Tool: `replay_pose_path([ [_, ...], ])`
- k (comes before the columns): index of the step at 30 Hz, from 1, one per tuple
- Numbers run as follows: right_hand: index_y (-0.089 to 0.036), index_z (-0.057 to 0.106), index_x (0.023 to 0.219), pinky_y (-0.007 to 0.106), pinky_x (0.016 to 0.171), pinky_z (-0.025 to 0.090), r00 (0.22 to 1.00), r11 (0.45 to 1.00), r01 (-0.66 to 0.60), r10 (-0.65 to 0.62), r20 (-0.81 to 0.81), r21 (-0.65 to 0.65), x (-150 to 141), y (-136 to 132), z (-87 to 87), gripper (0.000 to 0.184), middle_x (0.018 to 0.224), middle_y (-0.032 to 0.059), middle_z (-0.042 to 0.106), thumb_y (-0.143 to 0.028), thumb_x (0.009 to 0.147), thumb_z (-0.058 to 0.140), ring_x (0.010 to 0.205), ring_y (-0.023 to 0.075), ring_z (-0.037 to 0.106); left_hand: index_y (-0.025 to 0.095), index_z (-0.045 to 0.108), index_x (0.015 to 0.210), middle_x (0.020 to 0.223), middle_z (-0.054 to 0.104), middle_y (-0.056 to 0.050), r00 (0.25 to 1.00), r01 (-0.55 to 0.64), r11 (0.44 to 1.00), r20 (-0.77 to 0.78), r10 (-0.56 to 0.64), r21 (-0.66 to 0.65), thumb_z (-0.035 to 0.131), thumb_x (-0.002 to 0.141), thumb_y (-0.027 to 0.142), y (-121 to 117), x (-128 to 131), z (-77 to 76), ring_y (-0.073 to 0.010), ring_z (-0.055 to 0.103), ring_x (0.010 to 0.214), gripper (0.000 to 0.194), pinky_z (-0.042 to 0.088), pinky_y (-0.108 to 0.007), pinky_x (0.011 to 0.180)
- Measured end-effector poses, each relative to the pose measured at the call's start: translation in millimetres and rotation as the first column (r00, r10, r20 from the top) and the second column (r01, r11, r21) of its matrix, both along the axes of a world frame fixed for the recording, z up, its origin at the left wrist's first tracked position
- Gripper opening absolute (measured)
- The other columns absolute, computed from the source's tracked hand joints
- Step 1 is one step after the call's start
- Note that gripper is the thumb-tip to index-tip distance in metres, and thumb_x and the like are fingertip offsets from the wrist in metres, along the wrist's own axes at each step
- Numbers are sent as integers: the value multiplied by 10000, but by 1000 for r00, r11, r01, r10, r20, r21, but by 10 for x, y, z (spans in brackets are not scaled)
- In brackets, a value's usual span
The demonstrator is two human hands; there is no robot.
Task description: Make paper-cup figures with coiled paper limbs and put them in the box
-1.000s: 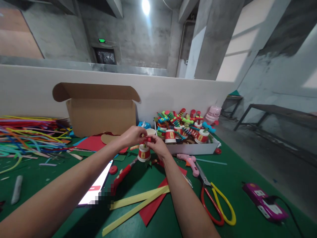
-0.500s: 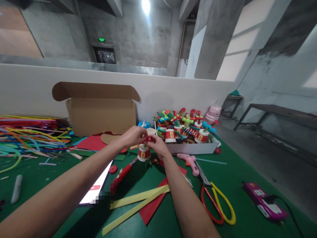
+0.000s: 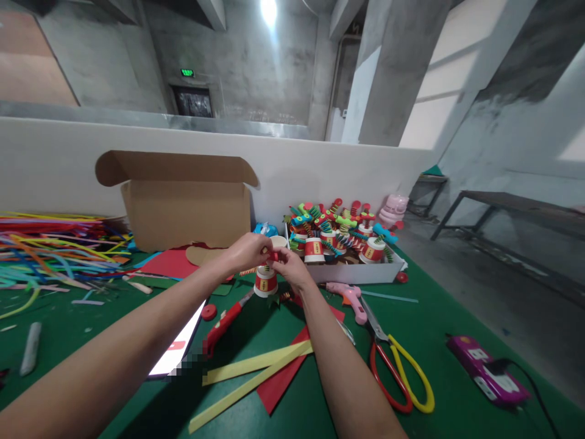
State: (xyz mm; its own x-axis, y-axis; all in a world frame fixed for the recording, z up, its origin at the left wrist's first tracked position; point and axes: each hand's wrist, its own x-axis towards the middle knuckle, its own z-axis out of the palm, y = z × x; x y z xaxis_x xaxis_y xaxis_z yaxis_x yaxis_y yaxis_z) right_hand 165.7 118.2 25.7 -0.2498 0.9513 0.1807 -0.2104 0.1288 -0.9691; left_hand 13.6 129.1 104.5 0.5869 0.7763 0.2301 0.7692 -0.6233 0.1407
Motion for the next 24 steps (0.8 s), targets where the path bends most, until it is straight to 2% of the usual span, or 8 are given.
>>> replay_pose_path([
  [16,-194,622,973,288,775,486,1000,1000,2,-2,23,4,5,32,-41,395,834,-16,674,-278,607,741,789,150,619,181,728,849,759,703,-42,998,-6,999,-56,4,-36,510,712,145,-26,30,54,-151,593,667,260,375,-220,580],
  [24,-204,618,933,269,758,486,1000,999,22,-22,-16,-50,-6,1,-9,411,833,-21,675,-260,556,773,811,148,629,183,688,898,800,693,-45,1000,8,1000,1,-8,13,573,747,240,-20,-21,101,-162,600,677,197,374,-234,583],
])
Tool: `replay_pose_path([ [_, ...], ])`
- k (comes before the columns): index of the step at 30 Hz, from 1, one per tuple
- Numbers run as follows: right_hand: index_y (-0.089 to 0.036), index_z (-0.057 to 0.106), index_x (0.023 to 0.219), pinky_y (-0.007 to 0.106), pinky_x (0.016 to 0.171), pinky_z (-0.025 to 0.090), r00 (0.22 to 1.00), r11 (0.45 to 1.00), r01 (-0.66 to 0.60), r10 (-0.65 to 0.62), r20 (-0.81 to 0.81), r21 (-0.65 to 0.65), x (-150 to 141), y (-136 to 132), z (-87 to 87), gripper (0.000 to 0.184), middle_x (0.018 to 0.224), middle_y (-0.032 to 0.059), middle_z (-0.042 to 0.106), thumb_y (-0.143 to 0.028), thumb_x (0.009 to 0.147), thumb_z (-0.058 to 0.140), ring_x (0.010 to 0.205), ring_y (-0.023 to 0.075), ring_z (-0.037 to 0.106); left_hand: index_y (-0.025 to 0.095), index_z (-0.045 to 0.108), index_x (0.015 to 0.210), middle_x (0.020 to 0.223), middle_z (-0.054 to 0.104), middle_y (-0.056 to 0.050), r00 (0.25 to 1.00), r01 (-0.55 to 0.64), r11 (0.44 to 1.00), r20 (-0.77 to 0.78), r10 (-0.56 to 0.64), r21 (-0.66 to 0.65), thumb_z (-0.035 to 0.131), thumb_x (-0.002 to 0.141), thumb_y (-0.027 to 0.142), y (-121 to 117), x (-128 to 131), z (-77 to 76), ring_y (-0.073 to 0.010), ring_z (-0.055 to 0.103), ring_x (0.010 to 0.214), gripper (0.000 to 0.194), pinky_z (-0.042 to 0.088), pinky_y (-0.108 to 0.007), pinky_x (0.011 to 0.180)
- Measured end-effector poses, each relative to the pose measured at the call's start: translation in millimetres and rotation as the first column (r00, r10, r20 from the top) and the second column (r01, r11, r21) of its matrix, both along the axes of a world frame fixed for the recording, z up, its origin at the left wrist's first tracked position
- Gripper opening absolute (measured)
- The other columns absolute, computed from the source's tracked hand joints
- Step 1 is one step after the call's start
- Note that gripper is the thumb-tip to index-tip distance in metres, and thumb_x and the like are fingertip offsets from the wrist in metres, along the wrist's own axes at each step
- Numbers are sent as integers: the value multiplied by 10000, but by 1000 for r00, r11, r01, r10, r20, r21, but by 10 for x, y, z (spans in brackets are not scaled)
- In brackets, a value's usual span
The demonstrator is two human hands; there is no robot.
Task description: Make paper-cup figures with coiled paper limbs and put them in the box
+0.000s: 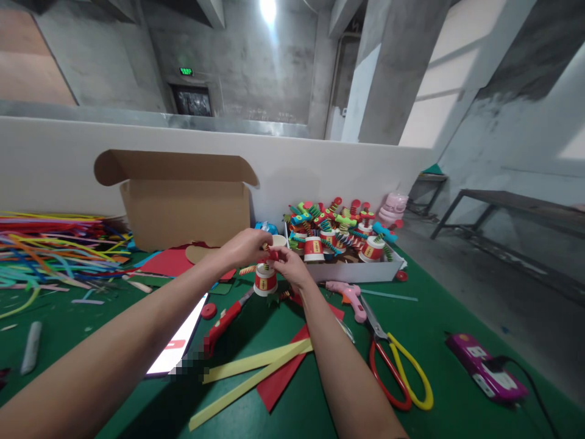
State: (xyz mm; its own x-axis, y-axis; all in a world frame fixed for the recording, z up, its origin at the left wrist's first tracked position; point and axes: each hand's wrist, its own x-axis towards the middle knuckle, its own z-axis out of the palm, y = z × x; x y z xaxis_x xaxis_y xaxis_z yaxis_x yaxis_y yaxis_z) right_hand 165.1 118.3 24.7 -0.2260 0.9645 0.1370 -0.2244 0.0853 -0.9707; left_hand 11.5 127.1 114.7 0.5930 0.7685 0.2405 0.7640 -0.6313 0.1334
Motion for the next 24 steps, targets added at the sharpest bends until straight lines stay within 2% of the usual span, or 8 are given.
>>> replay_pose_path([
  [3,-210,621,951,255,729,482,1000,1000,4,-4,-12,-7,0,-12,3,422,857,-19,676,-253,558,768,802,140,625,181,669,977,866,697,-43,994,5,1000,110,-6,5,593,754,294,-25,-71,87,-149,602,686,261,404,-230,615],
  [7,-208,627,1027,232,638,448,1000,1000,-14,14,16,-10,11,-20,0,458,731,-46,632,-273,593,758,616,93,542,166,645,1063,864,703,-48,947,-67,997,311,77,-43,530,802,428,-35,-227,158,-156,608,705,388,440,-244,638],
  [10,-196,630,1036,236,633,439,999,1000,-9,9,31,2,13,-13,-7,476,760,-34,636,-303,594,773,586,81,510,162,652,1011,865,710,-53,898,-148,982,400,181,-114,487,809,445,-8,-332,103,-174,624,746,385,457,-263,654],
  [12,-196,637,1017,244,661,453,1000,1000,-5,5,20,7,11,-6,-12,466,856,-7,662,-311,589,779,644,94,550,156,648,974,868,710,-64,870,-168,959,423,254,-229,474,806,453,11,-370,20,-182,636,742,383,469,-274,638],
  [15,-198,645,994,247,673,467,1000,1000,-4,4,13,6,12,-4,-12,440,925,11,675,-312,589,777,711,115,588,148,622,984,860,708,-78,832,-74,907,475,286,-415,514,782,504,16,-384,-121,-182,647,710,424,489,-290,615],
  [17,-200,647,982,237,645,467,1000,1000,5,-5,14,4,19,-11,1,426,906,10,677,-315,593,776,701,116,587,156,601,998,872,714,-76,799,32,885,544,257,-464,601,732,498,5,-380,-200,-182,659,742,433,505,-295,634],
  [20,-206,651,974,216,590,455,999,1000,16,-17,30,11,36,-28,45,410,879,4,672,-319,602,780,677,110,577,168,585,970,879,720,-69,755,107,891,619,216,-441,670,686,404,-6,-367,-277,-185,672,800,379,521,-304,685],
  [24,-223,663,970,202,504,408,997,998,37,-41,68,47,47,-43,110,351,798,-8,648,-400,677,738,598,97,537,172,610,926,829,721,-57,776,73,923,603,186,-378,620,739,358,2,-313,-312,-180,677,769,265,531,-304,686],
])
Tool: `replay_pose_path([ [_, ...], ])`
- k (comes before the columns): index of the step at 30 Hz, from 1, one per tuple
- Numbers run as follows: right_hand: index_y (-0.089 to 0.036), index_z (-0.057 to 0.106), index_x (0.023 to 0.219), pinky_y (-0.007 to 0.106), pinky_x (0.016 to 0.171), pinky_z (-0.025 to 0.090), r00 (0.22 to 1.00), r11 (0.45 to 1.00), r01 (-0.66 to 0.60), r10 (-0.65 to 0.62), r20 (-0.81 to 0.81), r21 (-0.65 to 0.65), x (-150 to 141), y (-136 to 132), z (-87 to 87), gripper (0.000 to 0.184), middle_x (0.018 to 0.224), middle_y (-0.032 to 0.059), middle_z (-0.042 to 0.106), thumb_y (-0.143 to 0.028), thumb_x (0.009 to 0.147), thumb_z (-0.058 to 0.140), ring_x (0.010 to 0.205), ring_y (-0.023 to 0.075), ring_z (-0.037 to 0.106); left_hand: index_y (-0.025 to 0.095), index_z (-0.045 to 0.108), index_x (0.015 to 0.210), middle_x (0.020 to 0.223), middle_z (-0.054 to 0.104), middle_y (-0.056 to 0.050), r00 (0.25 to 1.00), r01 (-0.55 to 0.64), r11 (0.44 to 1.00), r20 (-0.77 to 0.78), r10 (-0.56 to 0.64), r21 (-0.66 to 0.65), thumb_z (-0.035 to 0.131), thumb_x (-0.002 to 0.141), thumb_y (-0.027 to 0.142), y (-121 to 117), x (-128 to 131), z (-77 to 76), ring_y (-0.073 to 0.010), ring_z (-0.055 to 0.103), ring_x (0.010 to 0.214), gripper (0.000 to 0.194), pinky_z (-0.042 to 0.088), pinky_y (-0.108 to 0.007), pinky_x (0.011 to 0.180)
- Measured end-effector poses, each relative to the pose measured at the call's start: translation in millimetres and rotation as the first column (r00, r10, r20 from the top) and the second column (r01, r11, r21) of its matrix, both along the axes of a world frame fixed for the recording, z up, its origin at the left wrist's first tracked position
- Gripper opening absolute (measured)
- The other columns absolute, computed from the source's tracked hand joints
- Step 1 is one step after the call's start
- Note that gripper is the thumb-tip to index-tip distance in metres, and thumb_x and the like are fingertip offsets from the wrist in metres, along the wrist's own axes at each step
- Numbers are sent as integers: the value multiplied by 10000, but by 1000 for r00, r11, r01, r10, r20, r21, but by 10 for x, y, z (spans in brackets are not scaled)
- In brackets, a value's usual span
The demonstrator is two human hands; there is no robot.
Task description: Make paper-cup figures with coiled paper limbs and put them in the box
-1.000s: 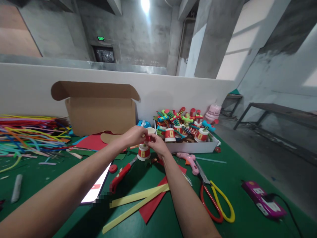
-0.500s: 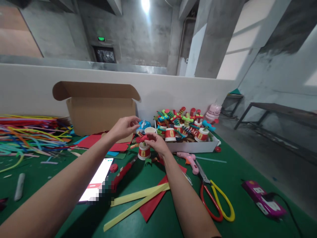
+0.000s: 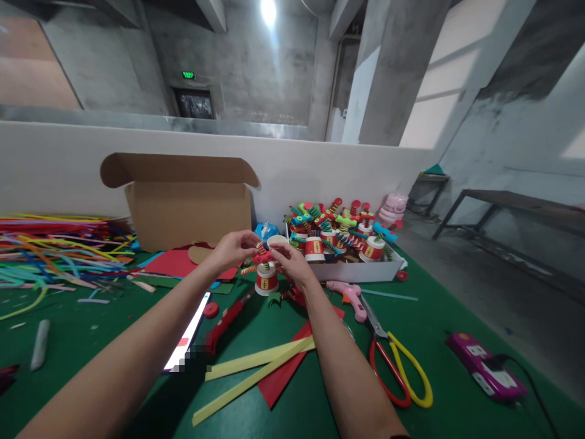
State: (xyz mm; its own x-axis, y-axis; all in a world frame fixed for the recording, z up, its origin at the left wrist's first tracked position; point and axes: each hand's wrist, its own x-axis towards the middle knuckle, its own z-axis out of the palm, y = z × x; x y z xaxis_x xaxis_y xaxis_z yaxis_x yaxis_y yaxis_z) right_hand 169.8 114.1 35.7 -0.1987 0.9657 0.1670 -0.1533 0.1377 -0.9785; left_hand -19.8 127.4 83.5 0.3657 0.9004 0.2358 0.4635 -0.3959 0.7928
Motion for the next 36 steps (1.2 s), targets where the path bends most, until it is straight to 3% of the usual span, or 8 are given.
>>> replay_pose_path([
  [4,-216,665,936,208,473,377,999,1000,27,-27,24,11,-17,-6,17,308,691,-27,604,-449,734,673,516,83,481,172,646,911,814,726,-42,994,-26,995,-101,36,101,607,738,333,-6,111,26,-168,669,735,239,517,-271,652],
  [12,-206,631,915,223,465,404,999,998,17,-13,52,-66,-14,-20,-7,335,635,-55,596,-297,617,753,478,91,507,175,670,877,778,714,-21,949,-10,974,-306,81,228,583,718,213,-59,272,122,-149,646,717,185,471,-225,634],
  [21,-211,613,894,239,510,460,999,993,-21,16,-45,-113,25,-13,-30,333,666,-41,630,-251,597,760,553,125,588,195,701,909,819,723,-30,895,65,958,-442,67,278,555,756,186,-67,335,188,-158,646,749,212,446,-227,649],
  [27,-205,622,862,239,522,453,998,990,-4,-5,-59,-141,14,-16,-20,313,723,-14,657,-308,611,776,581,129,597,204,733,897,876,719,-47,854,97,955,-516,64,280,584,770,217,-86,386,267,-185,639,804,197,440,-241,676],
  [36,-213,646,864,239,559,470,999,993,-30,25,-46,-114,37,-53,20,293,732,-24,661,-302,622,785,559,105,580,225,760,877,832,691,-47,789,242,921,-615,-4,305,560,765,187,-23,403,308,-175,606,790,232,418,-238,675],
])
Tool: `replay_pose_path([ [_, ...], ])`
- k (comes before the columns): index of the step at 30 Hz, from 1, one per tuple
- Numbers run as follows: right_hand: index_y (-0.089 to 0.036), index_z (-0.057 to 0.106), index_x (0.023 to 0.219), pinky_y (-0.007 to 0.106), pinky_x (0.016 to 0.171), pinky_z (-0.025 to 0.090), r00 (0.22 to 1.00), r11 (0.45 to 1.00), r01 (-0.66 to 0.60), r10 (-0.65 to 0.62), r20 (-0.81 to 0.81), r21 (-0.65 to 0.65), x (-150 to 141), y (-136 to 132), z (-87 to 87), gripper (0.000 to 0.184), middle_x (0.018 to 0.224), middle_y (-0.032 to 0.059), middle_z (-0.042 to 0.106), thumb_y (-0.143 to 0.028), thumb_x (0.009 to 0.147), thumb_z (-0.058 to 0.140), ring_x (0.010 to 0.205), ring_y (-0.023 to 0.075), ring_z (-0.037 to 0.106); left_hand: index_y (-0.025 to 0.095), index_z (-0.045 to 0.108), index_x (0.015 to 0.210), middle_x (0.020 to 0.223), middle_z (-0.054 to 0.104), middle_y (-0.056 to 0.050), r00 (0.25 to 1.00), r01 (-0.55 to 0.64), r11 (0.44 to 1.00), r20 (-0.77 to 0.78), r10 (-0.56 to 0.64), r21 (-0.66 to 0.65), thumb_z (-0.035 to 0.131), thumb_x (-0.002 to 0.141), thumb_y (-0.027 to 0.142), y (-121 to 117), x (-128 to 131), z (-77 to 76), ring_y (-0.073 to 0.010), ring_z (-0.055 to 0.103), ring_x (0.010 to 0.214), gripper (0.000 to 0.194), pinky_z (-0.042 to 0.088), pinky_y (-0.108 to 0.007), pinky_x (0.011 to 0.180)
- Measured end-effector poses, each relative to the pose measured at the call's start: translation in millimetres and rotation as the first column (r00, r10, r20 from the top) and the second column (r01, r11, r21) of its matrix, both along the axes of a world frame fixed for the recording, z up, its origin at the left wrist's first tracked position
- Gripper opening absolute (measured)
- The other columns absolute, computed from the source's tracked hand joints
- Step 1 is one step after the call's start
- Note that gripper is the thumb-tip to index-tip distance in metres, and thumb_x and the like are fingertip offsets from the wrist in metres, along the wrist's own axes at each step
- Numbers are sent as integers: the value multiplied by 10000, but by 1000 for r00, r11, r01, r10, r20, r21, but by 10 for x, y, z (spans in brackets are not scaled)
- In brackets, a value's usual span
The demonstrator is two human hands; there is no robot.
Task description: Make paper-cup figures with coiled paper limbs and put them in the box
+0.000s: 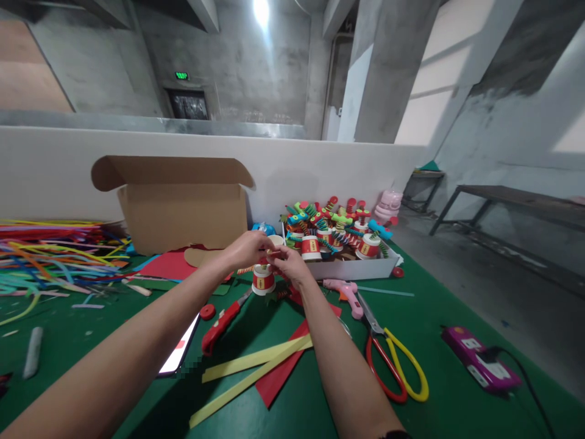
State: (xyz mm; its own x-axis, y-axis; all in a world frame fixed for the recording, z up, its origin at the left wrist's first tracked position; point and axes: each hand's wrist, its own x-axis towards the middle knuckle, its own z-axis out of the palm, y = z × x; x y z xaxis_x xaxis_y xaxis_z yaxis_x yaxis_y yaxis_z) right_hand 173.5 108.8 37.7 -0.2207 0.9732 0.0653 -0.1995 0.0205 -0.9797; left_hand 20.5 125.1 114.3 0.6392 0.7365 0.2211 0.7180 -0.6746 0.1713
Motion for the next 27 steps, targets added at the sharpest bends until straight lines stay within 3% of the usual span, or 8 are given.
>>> replay_pose_path([
  [6,-206,656,873,221,526,478,1000,1000,6,-6,12,-22,5,-13,43,348,697,-31,655,-291,580,823,556,108,590,216,757,853,759,673,-46,998,64,998,-19,-64,25,585,770,231,35,28,28,-167,591,728,191,408,-240,662],
  [12,-203,652,846,216,515,486,1000,1000,3,-3,27,0,-2,-12,59,292,666,-37,646,-273,609,807,539,106,585,210,745,800,692,648,-35,992,116,991,-58,-113,63,592,758,243,63,32,-6,-161,570,685,162,406,-249,660],
  [15,-205,649,841,212,508,483,999,1000,2,-2,36,-4,-2,-3,53,273,687,-32,658,-258,620,799,536,104,586,201,735,772,707,653,-47,992,105,992,-70,-100,72,590,743,211,63,44,-15,-169,577,694,149,413,-253,661],
  [18,-202,656,856,213,511,485,999,1000,24,-24,22,-6,0,4,39,244,718,-23,666,-236,645,775,538,100,586,196,731,889,815,690,-69,997,48,995,-64,-42,88,545,745,160,18,27,-1,-189,607,765,239,424,-257,672],
  [22,-203,673,917,210,494,480,1000,1000,21,-21,8,11,1,5,14,276,750,-15,667,-227,655,756,538,98,583,209,671,1116,970,714,-77,988,-92,987,139,73,134,498,766,169,-129,-131,4,-214,635,886,393,458,-279,745],
  [27,-203,677,979,195,463,465,1000,1000,14,-14,7,28,38,17,6,377,907,11,677,-222,615,774,557,86,582,189,659,1126,937,717,-74,878,-265,960,434,201,91,470,797,263,-328,-491,-95,-203,651,805,387,498,-294,725],
])
